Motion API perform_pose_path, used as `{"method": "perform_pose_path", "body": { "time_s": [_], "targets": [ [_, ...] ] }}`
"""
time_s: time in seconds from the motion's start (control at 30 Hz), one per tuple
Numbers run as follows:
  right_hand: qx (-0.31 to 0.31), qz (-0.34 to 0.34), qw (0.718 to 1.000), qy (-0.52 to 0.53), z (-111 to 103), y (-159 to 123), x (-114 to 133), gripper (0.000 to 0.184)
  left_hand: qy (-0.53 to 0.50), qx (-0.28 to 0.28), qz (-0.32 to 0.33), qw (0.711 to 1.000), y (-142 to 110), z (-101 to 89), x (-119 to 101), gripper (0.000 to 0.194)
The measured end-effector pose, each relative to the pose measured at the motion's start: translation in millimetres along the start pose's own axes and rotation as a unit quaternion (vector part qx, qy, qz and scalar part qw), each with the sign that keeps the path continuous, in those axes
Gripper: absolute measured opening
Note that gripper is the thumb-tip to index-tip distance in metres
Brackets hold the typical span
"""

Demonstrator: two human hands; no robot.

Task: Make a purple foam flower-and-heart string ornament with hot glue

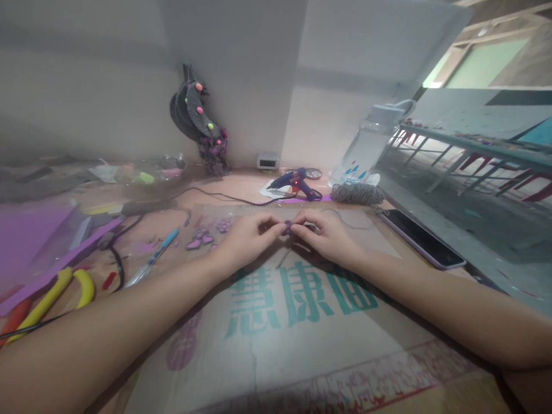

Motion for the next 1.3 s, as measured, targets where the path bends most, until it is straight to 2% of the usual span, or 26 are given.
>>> {"method": "perform_pose_path", "body": {
  "time_s": [0.17, 0.33, 0.43, 0.53, 0.63, 0.8, 0.9, 1.3],
  "targets": [
    [0.006, -0.009, 1.0, -0.005, 0, 0, -1, 0.02, 0.014, 0.001, 0.013, 1.0, 0, -0.4, 0, 0.03],
    [-0.007, 0.016, 1.0, 0.005, 0, 0, -3, 0.02, -0.013, -0.002, 0.019, 1.0, 1, -0.1, 6, 0.028],
    [-0.018, 0.029, 0.999, 0.017, 0, 1, -4, 0.02, -0.04, -0.001, 0.007, 0.999, 2, 0.8, 9, 0.034],
    [-0.027, 0.036, 0.999, 0.025, 0, 1, -3, 0.018, -0.057, -0.033, -0.012, 0.998, 3, 1.0, 11, 0.039],
    [-0.045, 0.03, 0.998, 0.021, 0, 0, -3, 0.018, -0.047, -0.062, -0.029, 0.996, 5, 0.8, 12, 0.032],
    [-0.069, 0.036, 0.997, 0.009, -1, -1, -7, 0.022, -0.078, -0.03, -0.05, 0.995, 5, 1.3, 10, 0.025],
    [-0.068, 0.032, 0.997, 0.007, -1, -1, -7, 0.02, -0.074, -0.031, -0.055, 0.995, 5, 0.6, 9, 0.019],
    [-0.059, 0.008, 0.998, -0.013, 0, 0, -5, 0.02, -0.06, -0.026, -0.012, 0.998, 5, 4.1, 14, 0.02]
  ]
}}
Point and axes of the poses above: each hand's wrist, its own y-axis towards the middle knuckle, its own z-axis out of the palm, x = y × z, the point moved 1 cm from there along y, towards the middle knuckle, and after that the axes turned 9 degrees about -z, right-handed, at the moved point
